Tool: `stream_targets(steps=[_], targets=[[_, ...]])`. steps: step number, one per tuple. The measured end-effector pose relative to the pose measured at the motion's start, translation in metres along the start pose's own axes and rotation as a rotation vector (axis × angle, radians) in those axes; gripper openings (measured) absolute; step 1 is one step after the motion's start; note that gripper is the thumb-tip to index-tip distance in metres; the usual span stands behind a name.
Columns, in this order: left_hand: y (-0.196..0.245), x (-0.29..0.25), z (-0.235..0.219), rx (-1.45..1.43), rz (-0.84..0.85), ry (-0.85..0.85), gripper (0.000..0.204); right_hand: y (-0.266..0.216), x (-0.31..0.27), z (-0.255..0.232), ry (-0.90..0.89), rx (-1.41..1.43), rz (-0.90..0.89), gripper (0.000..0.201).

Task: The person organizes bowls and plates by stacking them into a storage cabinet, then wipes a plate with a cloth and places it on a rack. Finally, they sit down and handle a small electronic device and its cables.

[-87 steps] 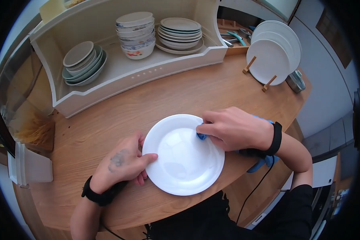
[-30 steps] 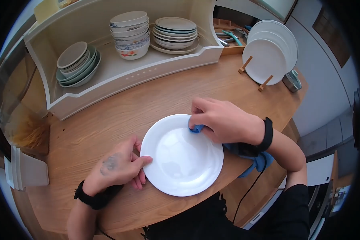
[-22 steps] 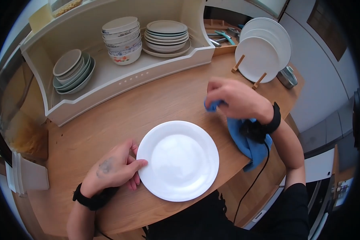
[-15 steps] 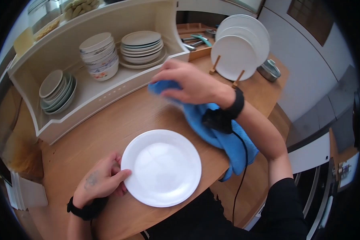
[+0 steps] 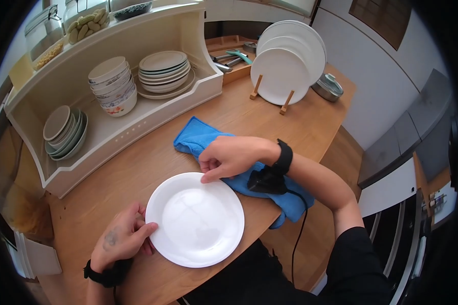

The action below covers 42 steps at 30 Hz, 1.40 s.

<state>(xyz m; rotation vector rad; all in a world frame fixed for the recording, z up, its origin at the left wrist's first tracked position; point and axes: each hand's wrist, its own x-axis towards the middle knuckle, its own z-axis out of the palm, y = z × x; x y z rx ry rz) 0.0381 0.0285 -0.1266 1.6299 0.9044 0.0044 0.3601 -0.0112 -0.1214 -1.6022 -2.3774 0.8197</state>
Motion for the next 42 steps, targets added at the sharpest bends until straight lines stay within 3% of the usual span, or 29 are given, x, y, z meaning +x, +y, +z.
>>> stream_targets(steps=[2,4,7,12,15,18,20,22,24,26,30,32,33,35,42], targets=[[0.004,-0.002,-0.001,0.007,0.004,-0.008,0.021,-0.01,0.004,-0.001,-0.119,0.157,0.139,0.035],[0.004,-0.002,-0.001,0.015,0.011,-0.018,0.019,-0.012,0.006,-0.001,-0.137,0.131,0.143,0.034],[-0.001,-0.002,-0.003,-0.077,0.037,-0.032,0.022,-0.006,0.01,0.004,-0.268,0.324,0.039,0.036],[0.002,-0.002,-0.003,-0.056,0.067,-0.013,0.021,0.011,0.002,-0.007,-0.222,0.496,-0.129,0.032],[-0.001,-0.001,-0.004,-0.242,0.146,-0.042,0.027,0.029,-0.021,-0.027,0.202,0.581,-0.143,0.028],[-0.011,0.001,-0.009,-0.158,0.17,-0.139,0.036,0.038,-0.058,-0.058,0.593,0.671,-0.113,0.03],[-0.005,-0.001,-0.002,-0.259,0.133,-0.168,0.03,0.044,-0.084,-0.081,0.967,0.609,0.022,0.034],[-0.005,0.0,0.002,-0.025,0.071,-0.184,0.022,0.045,-0.101,-0.108,1.399,0.563,0.007,0.038],[0.003,-0.002,0.01,-0.018,0.043,-0.13,0.014,0.081,-0.134,-0.153,1.491,0.253,-0.018,0.039],[0.003,0.0,0.011,0.085,0.037,-0.111,0.013,0.111,-0.162,-0.192,1.63,-0.324,0.231,0.038],[0.003,0.001,0.011,0.074,0.035,-0.105,0.013,0.118,-0.186,-0.212,1.565,-0.485,0.372,0.036],[0.003,0.0,0.01,0.091,0.048,-0.109,0.013,0.129,-0.189,-0.214,1.363,-0.815,0.542,0.036],[0.003,0.0,0.01,0.09,0.048,-0.108,0.013,0.133,-0.188,-0.215,1.363,-0.815,0.541,0.036],[0.004,0.001,0.011,0.087,0.027,-0.103,0.014,0.145,-0.186,-0.212,1.149,-0.798,0.619,0.036],[0.0,0.002,0.01,0.087,0.009,-0.102,0.015,0.155,-0.168,-0.209,0.986,-0.723,0.647,0.04]])
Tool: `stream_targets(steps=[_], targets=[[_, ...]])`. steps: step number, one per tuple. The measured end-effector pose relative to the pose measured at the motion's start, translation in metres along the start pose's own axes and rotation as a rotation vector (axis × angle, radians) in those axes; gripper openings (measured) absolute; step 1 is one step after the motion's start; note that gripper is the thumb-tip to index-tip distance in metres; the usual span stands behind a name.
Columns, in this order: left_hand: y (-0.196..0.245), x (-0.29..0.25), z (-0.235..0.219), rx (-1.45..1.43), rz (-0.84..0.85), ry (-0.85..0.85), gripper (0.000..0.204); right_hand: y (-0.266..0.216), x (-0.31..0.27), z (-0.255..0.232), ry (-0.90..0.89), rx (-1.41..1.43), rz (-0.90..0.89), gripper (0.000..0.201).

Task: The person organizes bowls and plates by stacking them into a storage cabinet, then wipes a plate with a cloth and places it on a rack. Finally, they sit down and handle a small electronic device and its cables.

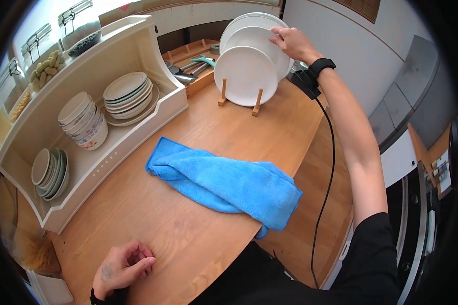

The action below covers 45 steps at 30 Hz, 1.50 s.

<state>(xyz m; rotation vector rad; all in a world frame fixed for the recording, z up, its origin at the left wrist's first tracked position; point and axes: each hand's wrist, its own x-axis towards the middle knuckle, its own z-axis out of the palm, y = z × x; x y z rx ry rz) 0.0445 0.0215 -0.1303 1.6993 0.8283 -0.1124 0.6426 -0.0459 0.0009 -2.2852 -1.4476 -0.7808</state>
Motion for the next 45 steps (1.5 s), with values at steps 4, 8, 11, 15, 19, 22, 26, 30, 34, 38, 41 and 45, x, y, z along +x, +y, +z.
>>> stream_targets(steps=[4,8,11,15,19,22,26,30,34,38,41,45], targets=[[0.001,0.0,0.0,0.004,-0.013,0.002,0.014,-0.008,0.006,0.003,-0.172,0.029,-0.021,0.038],[-0.001,0.0,-0.001,0.016,-0.005,0.004,0.015,-0.012,0.008,0.016,-0.266,0.109,0.004,0.037],[-0.001,0.001,-0.001,0.001,-0.019,0.004,0.015,-0.006,0.008,0.034,-0.249,0.168,0.002,0.036],[-0.001,0.002,-0.004,0.022,-0.006,0.001,0.016,-0.001,0.008,0.04,-0.189,0.247,0.0,0.032],[0.002,0.002,-0.003,0.007,-0.029,-0.033,0.012,-0.014,0.013,0.008,-0.383,0.159,0.196,0.035],[0.001,0.001,-0.002,-0.082,-0.046,-0.01,0.013,0.005,0.021,0.019,-0.15,0.139,0.189,0.038],[0.002,0.002,-0.002,-0.079,-0.071,-0.005,0.014,0.027,0.021,0.034,0.099,-0.037,0.102,0.037],[0.007,0.002,-0.002,-0.066,-0.08,-0.001,0.014,0.013,0.018,0.023,-0.325,0.006,0.269,0.034],[-0.002,0.001,-0.003,0.028,-0.037,-0.016,0.016,0.021,0.017,0.028,-0.25,-0.053,0.142,0.032],[0.001,0.001,-0.001,-0.016,-0.016,-0.012,0.02,0.004,0.016,0.011,-0.175,-0.101,0.114,0.032],[0.001,0.0,0.001,0.061,0.034,0.001,0.022,0.007,0.024,-0.009,0.104,-0.104,-0.015,0.028],[0.004,-0.002,0.004,0.12,0.076,0.031,0.023,-0.017,0.029,-0.053,0.305,-0.279,-0.053,0.028]])
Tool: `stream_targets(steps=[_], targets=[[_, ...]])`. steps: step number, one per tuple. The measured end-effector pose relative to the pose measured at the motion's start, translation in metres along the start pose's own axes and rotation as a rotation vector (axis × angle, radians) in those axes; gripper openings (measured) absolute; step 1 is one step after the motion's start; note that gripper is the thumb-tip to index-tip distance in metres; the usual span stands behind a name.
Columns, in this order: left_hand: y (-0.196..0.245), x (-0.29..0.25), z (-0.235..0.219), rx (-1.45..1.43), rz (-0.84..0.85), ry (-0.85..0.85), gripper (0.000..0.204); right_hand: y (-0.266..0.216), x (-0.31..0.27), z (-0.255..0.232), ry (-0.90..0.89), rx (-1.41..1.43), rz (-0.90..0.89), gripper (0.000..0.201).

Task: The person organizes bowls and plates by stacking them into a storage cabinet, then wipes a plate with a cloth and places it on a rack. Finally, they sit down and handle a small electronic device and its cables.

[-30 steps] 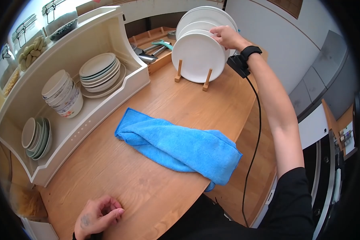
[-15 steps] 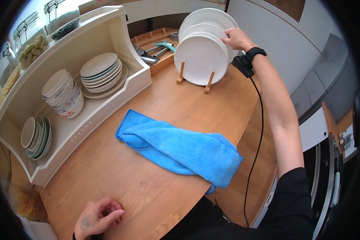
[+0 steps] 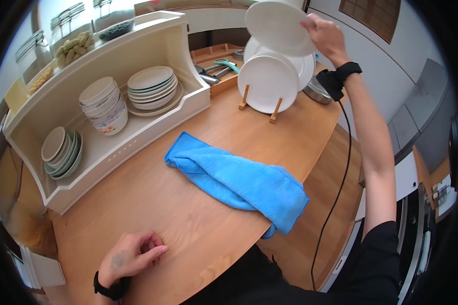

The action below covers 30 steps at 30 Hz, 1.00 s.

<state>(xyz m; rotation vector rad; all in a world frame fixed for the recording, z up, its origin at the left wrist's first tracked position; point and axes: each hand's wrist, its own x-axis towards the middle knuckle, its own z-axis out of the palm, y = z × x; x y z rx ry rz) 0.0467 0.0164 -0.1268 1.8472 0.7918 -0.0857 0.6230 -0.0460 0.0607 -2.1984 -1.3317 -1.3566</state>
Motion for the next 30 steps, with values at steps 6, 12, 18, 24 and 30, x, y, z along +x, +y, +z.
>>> stream_targets(steps=[6,12,18,24,30], targets=[[0.002,-0.005,0.0,0.059,0.134,0.054,0.026,-0.078,-0.008,-0.102,0.353,0.391,-0.115,0.034],[0.002,-0.006,-0.01,-0.459,0.393,0.275,0.059,-0.155,-0.065,-0.114,-0.464,1.22,-0.16,0.028],[-0.004,-0.014,-0.025,-0.488,0.486,0.555,0.064,-0.248,-0.121,-0.101,-1.077,1.681,-0.008,0.033],[-0.022,-0.008,-0.043,-0.591,0.36,0.441,0.031,-0.274,-0.146,-0.066,-1.357,1.562,0.01,0.034],[-0.015,-0.009,-0.037,-0.612,0.352,0.486,0.029,-0.271,-0.138,-0.044,-1.061,1.409,0.038,0.03]])
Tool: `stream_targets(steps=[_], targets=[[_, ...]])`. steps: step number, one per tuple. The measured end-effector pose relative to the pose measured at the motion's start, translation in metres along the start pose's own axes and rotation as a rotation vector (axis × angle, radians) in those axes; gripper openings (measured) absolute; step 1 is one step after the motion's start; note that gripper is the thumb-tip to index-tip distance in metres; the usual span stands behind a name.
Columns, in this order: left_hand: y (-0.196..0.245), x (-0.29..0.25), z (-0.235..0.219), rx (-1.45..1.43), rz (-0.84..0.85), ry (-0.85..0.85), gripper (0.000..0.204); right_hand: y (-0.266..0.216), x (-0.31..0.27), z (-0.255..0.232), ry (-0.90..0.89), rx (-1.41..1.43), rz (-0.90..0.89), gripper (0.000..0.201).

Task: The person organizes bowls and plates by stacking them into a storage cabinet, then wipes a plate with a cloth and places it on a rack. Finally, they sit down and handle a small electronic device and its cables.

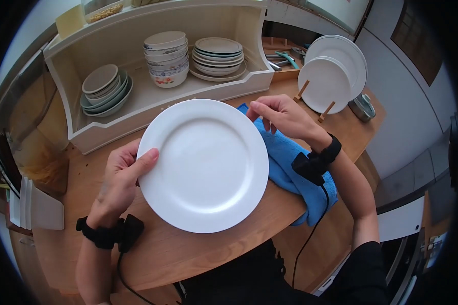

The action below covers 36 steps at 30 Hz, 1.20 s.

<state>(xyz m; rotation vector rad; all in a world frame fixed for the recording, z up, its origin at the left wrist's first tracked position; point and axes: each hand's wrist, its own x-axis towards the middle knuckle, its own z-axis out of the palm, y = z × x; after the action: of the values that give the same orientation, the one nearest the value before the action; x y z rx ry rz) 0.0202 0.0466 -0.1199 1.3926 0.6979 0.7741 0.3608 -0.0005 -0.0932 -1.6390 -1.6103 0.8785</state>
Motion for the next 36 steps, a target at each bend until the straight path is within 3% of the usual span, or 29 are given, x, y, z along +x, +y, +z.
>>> stream_targets(steps=[1,3,7,11,13,18,20,21,23,25,28,29,30,31,33,36], targets=[[0.001,0.001,-0.001,0.001,-0.001,-0.003,0.029,0.007,0.001,-0.002,0.002,0.001,0.002,0.03],[0.002,0.002,-0.008,0.044,0.019,-0.033,0.027,0.027,0.006,-0.003,0.116,-0.476,-0.338,0.031],[-0.003,0.003,-0.009,0.054,-0.027,-0.04,0.026,0.042,-0.002,0.01,-0.054,-0.671,-0.265,0.042],[-0.009,0.003,-0.006,0.076,-0.071,-0.086,0.026,0.035,-0.001,-0.007,-0.102,-0.804,-0.273,0.044],[-0.009,0.004,-0.004,0.067,-0.087,-0.096,0.026,0.032,-0.001,-0.028,0.002,-0.856,-0.317,0.033],[-0.008,0.003,0.001,0.053,-0.149,-0.141,0.027,0.018,0.02,-0.082,0.258,-0.886,-0.528,0.029],[-0.009,0.003,0.001,0.081,-0.168,-0.144,0.028,0.007,0.028,-0.086,0.541,-0.962,-0.772,0.032],[-0.01,0.003,0.0,0.107,-0.183,-0.145,0.028,0.0,0.03,-0.081,0.541,-0.959,-0.769,0.032],[-0.011,0.004,-0.001,0.157,-0.205,-0.149,0.029,-0.014,0.038,-0.063,0.638,-0.91,-1.012,0.031],[-0.011,0.004,-0.001,0.207,-0.227,-0.145,0.031,-0.018,0.04,-0.035,0.581,-0.915,-1.051,0.027],[-0.004,0.002,0.001,0.326,-0.265,-0.126,0.035,-0.015,0.036,0.019,0.318,-0.735,-1.046,0.03],[0.004,0.002,0.003,0.401,-0.363,-0.126,0.038,-0.012,0.036,0.033,0.271,-0.698,-1.054,0.037],[0.007,0.002,0.003,0.477,-0.461,-0.128,0.041,-0.008,0.037,0.043,0.2,-0.658,-1.067,0.031],[0.004,0.001,0.001,0.475,-0.471,-0.123,0.041,-0.008,0.038,0.051,0.194,-0.647,-1.067,0.031],[-0.002,0.003,-0.001,0.526,-0.499,-0.118,0.044,-0.009,0.037,0.063,-0.094,-0.598,-0.971,0.027],[0.006,0.003,0.006,0.581,-0.518,-0.119,0.043,-0.009,0.042,0.083,-0.163,-0.595,-0.933,0.022]])
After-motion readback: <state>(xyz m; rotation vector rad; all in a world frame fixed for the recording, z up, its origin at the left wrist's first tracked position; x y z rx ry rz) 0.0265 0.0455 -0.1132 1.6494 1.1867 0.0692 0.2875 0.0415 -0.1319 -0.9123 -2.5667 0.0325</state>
